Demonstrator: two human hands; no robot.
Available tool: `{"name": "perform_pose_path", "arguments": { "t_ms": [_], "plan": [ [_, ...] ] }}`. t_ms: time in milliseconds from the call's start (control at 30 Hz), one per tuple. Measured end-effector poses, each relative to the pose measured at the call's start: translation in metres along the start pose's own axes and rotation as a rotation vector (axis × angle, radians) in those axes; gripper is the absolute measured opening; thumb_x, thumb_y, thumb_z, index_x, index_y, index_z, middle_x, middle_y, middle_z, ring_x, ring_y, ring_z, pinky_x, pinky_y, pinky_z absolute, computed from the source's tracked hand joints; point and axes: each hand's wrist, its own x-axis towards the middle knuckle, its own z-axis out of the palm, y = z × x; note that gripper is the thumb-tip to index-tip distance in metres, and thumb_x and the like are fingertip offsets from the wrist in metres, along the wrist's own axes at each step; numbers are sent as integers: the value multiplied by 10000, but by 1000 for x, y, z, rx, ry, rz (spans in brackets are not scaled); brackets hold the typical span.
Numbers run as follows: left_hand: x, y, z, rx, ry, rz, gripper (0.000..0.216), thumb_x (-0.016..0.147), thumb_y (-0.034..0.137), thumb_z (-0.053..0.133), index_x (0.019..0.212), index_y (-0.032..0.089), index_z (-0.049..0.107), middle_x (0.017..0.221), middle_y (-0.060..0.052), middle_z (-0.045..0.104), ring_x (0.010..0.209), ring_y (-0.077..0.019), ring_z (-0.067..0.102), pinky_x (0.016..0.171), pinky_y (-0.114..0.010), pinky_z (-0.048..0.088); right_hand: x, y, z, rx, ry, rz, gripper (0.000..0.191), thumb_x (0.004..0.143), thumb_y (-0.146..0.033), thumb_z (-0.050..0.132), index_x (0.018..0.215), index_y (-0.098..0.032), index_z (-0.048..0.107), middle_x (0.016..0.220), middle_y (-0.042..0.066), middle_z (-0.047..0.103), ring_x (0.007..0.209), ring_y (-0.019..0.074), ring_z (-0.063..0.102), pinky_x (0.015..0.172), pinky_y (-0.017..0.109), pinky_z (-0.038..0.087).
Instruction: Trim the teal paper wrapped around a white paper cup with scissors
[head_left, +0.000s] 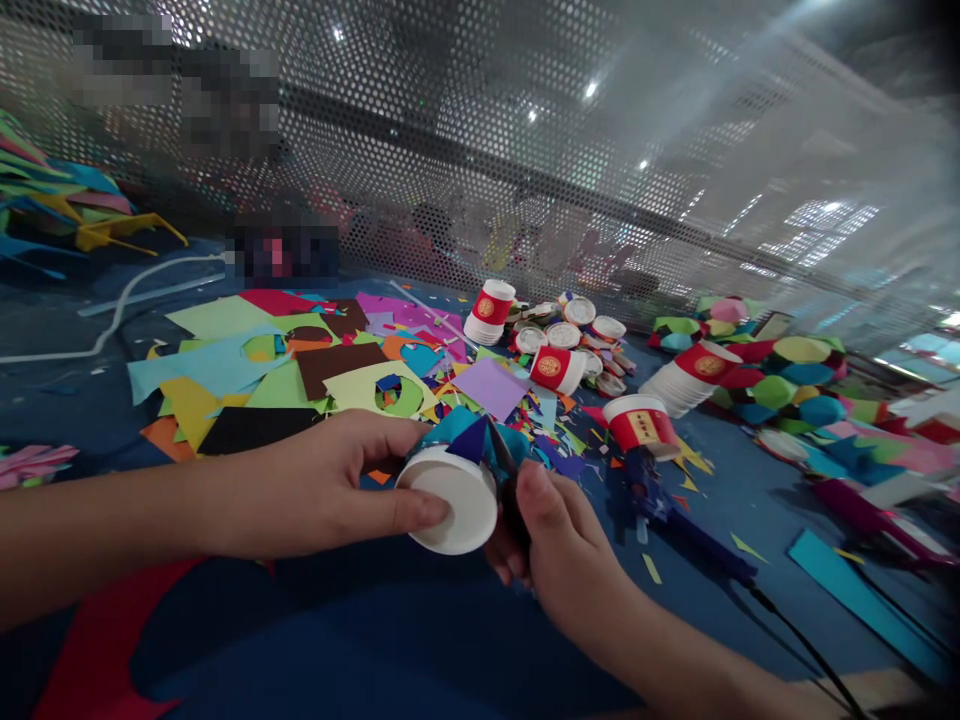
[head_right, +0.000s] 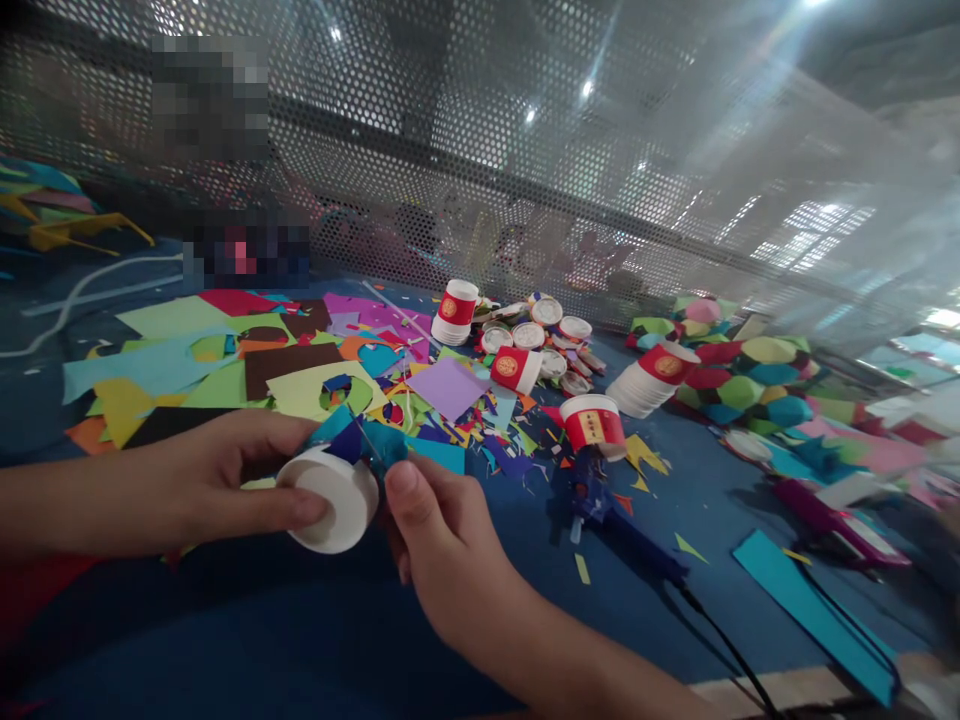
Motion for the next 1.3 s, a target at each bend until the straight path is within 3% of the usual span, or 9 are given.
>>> {"name": "perform_pose_path", "arguments": {
  "t_ms": [300, 533, 900, 1100, 1300],
  "plan": [
    [-2, -2, 7, 48, 81, 16, 269, 866, 442, 630, 896, 174, 630, 892, -11, 685, 834, -165, 605, 749, -262, 470, -3, 12, -1, 142, 25, -20, 587, 942, -655, 462, 572, -201, 430, 434, -75, 341, 387, 63, 337, 406, 183, 317],
    [-3, 3, 6, 110, 155, 59, 209, 856, 397, 654, 898, 192, 640, 831, 36, 651, 770, -116, 570, 694, -202, 445, -1, 4, 3, 185, 28, 7, 580, 899, -662, 541, 569, -192, 458, 419, -81, 326, 373, 61, 315, 383, 175, 307],
    [-3, 2, 5, 130, 162, 53, 238, 849, 430, 638, 884, 195, 635, 820, 21, 667, 759, -140, 578, 679, -228, 440, -4, 14, -3, 74, 31, -20, 639, 960, -691, 351, 542, -210, 408, 413, -58, 355, 369, 71, 342, 381, 200, 267],
    [-5, 6, 1, 294, 186, 48, 257, 839, 452, 638, 954, 224, 671, 831, 17, 665, 807, -178, 588, 748, -266, 463, -1, 0, -1, -21, 6, 58, 693, 928, -738, 351, 519, -193, 478, 391, -35, 407, 349, 64, 355, 366, 199, 244],
    [-5, 13, -1, 292, 147, 47, 124, 841, 353, 658, 839, 229, 652, 755, 66, 647, 710, -118, 564, 630, -201, 413, -2, -2, -2, -57, -7, 64, 674, 915, -728, 404, 524, -187, 496, 418, -33, 426, 370, 62, 372, 378, 198, 242]
  ]
}}
